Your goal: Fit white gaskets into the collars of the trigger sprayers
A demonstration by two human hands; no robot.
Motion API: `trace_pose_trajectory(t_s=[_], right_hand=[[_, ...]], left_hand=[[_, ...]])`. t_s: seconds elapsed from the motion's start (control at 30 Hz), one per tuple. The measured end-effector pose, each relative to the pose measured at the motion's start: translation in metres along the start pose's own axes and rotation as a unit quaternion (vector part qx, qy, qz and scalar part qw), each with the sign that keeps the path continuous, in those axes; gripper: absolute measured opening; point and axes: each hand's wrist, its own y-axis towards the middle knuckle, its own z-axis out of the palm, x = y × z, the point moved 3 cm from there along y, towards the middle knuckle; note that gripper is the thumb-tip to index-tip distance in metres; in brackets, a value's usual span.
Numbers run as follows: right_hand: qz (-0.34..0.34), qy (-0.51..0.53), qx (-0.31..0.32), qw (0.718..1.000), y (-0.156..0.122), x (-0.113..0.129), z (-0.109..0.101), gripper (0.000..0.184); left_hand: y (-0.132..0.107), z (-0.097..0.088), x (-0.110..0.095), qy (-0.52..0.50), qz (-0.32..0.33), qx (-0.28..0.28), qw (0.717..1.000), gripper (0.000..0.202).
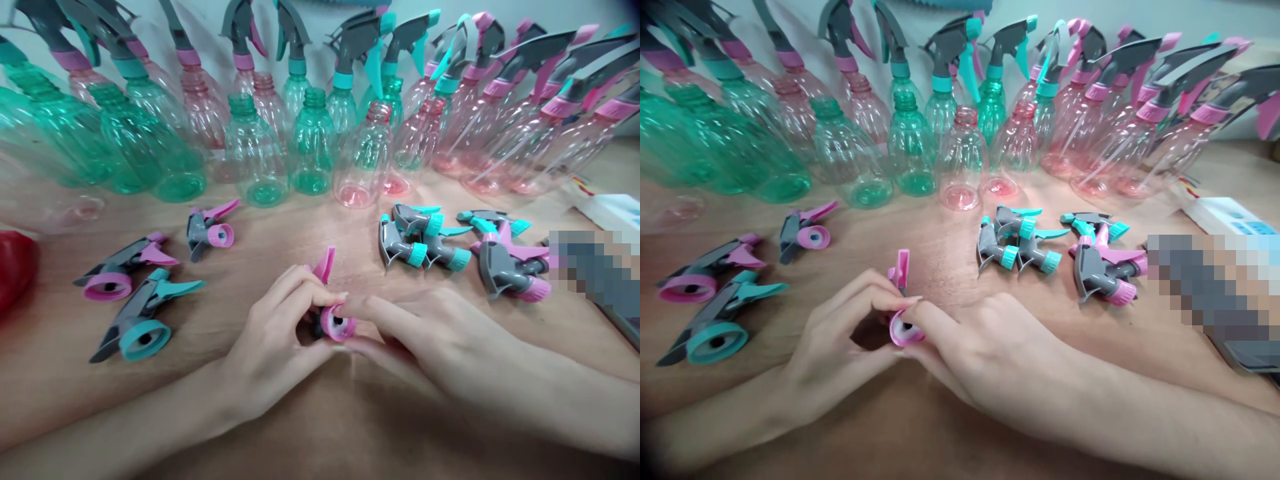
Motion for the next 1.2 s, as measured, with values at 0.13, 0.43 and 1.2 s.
trace_pose_trajectory(t_s=[0.13, 0.43, 1.2], right_hand=[[-0.003, 0.01, -0.022, 1.0, -0.002, 0.002, 0.006, 0.018], [0.044, 0.038, -0.003, 0.998, -0.002, 0.002, 0.018, 0.009], [-0.067, -0.077, 0.058, 0.993, 0.004, 0.004, -0.006, 0.022]], left_hand=[[0.0, 0.001, -0.001, -0.003, -0.009, 0.007, 1.0, 0.014], [0.0, 0.003, 0.001, -0.015, -0.005, 0.017, 1.0, 0.022], [-0.001, 0.006, -0.003, -0.011, 0.011, 0.055, 0.998, 0.014]])
